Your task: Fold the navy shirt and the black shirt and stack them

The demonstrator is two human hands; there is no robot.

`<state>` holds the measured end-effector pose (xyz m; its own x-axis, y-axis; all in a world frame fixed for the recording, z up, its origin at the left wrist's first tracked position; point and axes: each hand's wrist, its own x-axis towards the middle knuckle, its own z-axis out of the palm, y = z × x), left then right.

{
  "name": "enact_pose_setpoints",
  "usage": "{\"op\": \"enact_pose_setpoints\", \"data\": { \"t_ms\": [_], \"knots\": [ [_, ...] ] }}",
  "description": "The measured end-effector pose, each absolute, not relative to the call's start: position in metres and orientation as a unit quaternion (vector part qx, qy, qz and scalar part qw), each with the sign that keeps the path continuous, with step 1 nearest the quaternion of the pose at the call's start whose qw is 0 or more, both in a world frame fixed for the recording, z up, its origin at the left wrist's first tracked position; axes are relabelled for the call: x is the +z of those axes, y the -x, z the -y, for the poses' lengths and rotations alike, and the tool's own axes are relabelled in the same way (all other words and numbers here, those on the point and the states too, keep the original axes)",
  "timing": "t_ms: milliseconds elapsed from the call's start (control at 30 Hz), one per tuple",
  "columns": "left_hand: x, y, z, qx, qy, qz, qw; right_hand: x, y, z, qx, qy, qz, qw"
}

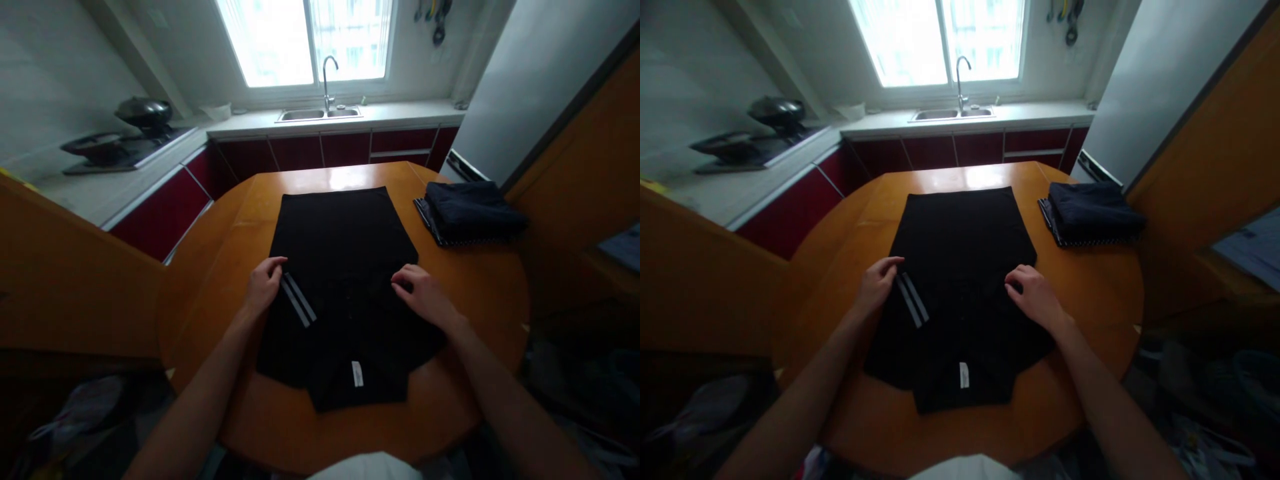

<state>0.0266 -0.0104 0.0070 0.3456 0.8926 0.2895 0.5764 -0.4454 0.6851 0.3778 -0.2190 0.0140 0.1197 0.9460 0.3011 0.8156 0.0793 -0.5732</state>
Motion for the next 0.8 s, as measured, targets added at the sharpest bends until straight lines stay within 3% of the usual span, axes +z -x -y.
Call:
{"op": "enact_pose_setpoints", "data": {
  "t_ms": [133, 433, 800],
  "knots": [
    [0.012, -0.025, 0.012, 0.323, -0.782, -0.469, 0.253, 0.004, -0.359, 0.259, 0.07, 0.702, 0.652, 0.278],
    [0.011, -0.024, 0.012, 0.315, -0.786, -0.46, 0.269, -0.018, -0.379, 0.331, 0.032, 0.737, 0.597, 0.316],
    [0.011, -0.022, 0.012, 0.321, -0.781, -0.464, 0.267, -0.021, -0.382, 0.35, 0.009, 0.734, 0.617, 0.285]
  ]
}}
